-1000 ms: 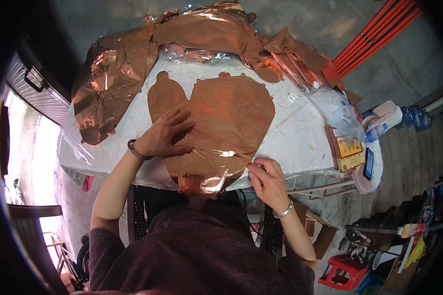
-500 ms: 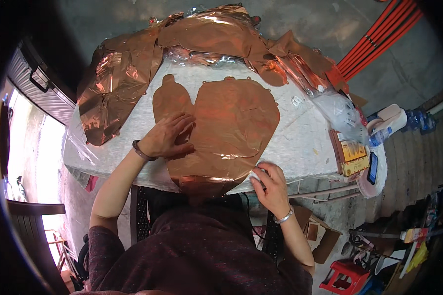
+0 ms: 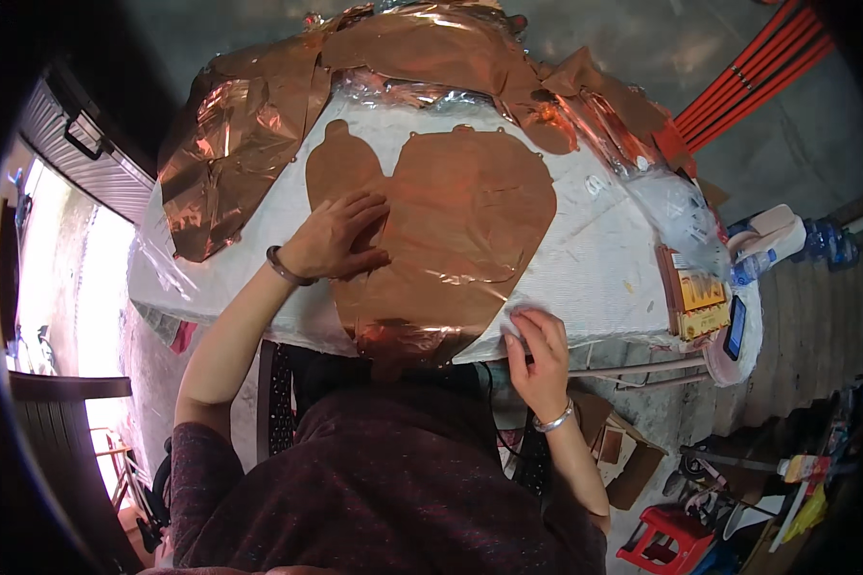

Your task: The person folds a foil balloon and inserts it along with a cardboard backing into a plastic packaging sleeve. The person then unfolds another foil balloon on the table, flattens it out, and folds it up.

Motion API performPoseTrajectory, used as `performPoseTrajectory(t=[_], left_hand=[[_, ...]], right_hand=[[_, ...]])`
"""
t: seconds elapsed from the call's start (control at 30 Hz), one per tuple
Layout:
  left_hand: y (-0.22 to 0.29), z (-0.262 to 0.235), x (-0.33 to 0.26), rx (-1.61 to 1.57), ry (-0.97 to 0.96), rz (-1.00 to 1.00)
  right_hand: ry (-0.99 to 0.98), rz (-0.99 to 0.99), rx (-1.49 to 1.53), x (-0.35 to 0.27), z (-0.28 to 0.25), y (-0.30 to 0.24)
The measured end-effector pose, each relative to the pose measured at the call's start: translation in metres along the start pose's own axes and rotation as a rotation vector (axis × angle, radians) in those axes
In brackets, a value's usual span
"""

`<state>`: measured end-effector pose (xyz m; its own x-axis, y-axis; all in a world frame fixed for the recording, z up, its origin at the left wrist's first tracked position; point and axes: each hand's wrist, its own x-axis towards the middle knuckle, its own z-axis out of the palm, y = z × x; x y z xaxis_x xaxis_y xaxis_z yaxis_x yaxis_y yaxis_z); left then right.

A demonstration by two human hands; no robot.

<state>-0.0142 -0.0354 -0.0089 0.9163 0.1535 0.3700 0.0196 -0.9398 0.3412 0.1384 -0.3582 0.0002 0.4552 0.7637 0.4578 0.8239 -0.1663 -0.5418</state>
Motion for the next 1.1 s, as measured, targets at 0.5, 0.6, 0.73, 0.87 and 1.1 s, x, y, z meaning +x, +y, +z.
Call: performPoseTrajectory(t=[0.5,0.6,0.73,0.87,1.1], left_hand=[[-0.021,0.013,0.011,0.078,-0.047,-0.078],[-0.021,0.013,0.012,0.048,-0.079,-0.108],[-0.021,0.013,0.01,0.015,-0.063,-0.127],[-0.021,0.011,0.01,0.043,-0.09,-0.129],[-0.009,-0.004,0.013,0.036,-0.163,-0.123]], right_hand=[[-0.215,-0.14,-0.088,0.038,0.042,-0.033],[-0.268,-0.14,-0.109,0.04,0.045,-0.027],[-0.288,-0.108,-0.097,0.043,0.044,-0.023],[-0.306,-0.131,-0.129,0.044,0.043,-0.017],[-0.301,-0.095,-0.13,0.042,0.038,-0.009]])
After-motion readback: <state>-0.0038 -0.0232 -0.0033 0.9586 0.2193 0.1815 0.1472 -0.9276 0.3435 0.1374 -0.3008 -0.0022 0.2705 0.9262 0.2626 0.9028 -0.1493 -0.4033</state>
